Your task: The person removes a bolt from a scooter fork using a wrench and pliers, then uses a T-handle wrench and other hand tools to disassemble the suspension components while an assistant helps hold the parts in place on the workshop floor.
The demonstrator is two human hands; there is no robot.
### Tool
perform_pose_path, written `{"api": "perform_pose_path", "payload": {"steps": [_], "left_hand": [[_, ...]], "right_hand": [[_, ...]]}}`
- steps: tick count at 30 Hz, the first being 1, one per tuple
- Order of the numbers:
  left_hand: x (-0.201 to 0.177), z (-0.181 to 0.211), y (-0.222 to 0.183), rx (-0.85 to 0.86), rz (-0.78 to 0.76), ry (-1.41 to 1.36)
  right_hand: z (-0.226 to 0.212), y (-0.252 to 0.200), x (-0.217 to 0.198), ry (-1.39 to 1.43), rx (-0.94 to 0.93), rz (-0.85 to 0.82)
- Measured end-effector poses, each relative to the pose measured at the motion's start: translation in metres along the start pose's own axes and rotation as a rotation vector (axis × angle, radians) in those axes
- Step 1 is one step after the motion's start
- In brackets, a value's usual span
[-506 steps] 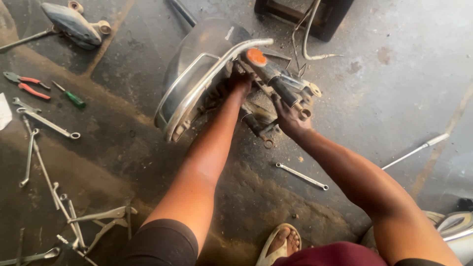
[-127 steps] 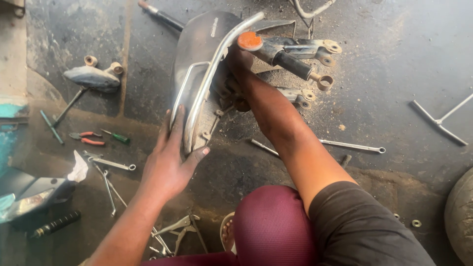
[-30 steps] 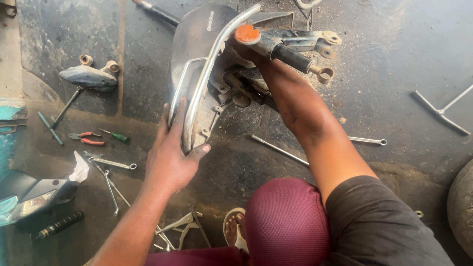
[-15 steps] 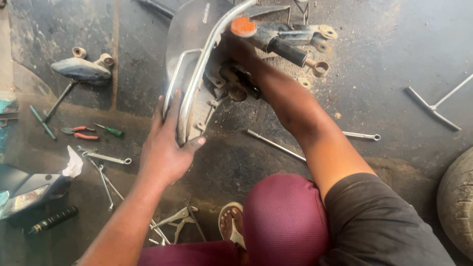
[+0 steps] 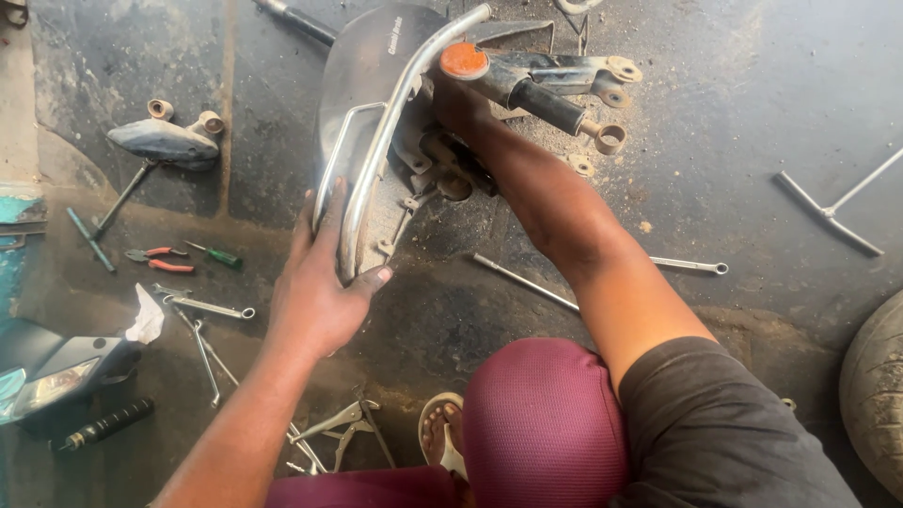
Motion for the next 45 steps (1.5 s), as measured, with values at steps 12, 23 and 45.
{"api": "perform_pose_path", "payload": {"steps": [12,23,45], "left_hand": [[-0.001,-0.003,0.001,0.031,-0.001,0.006],[-0.002,0.001,0.001,-0.003,-0.02,0.031],[-0.003,0.001,0.0,-0.005,-0.028,-0.005]], "right_hand": [[0.013,0.0,-0.002,0.064,-0.066,-0.03],[0.012,0.005,0.004,0.111,-0.06,-0.075],[-0.008,0.023,0.006,0.015,0.268,-0.049]]}}
Point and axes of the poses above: each hand's wrist, its own y-axis towards the middle knuckle, its own x-axis out of the palm, z = x × y, the point moved 2 cm from there along y, towards the middle knuckle, and after that the axes turned 10 degrees about -y, right-handed, at the moved point
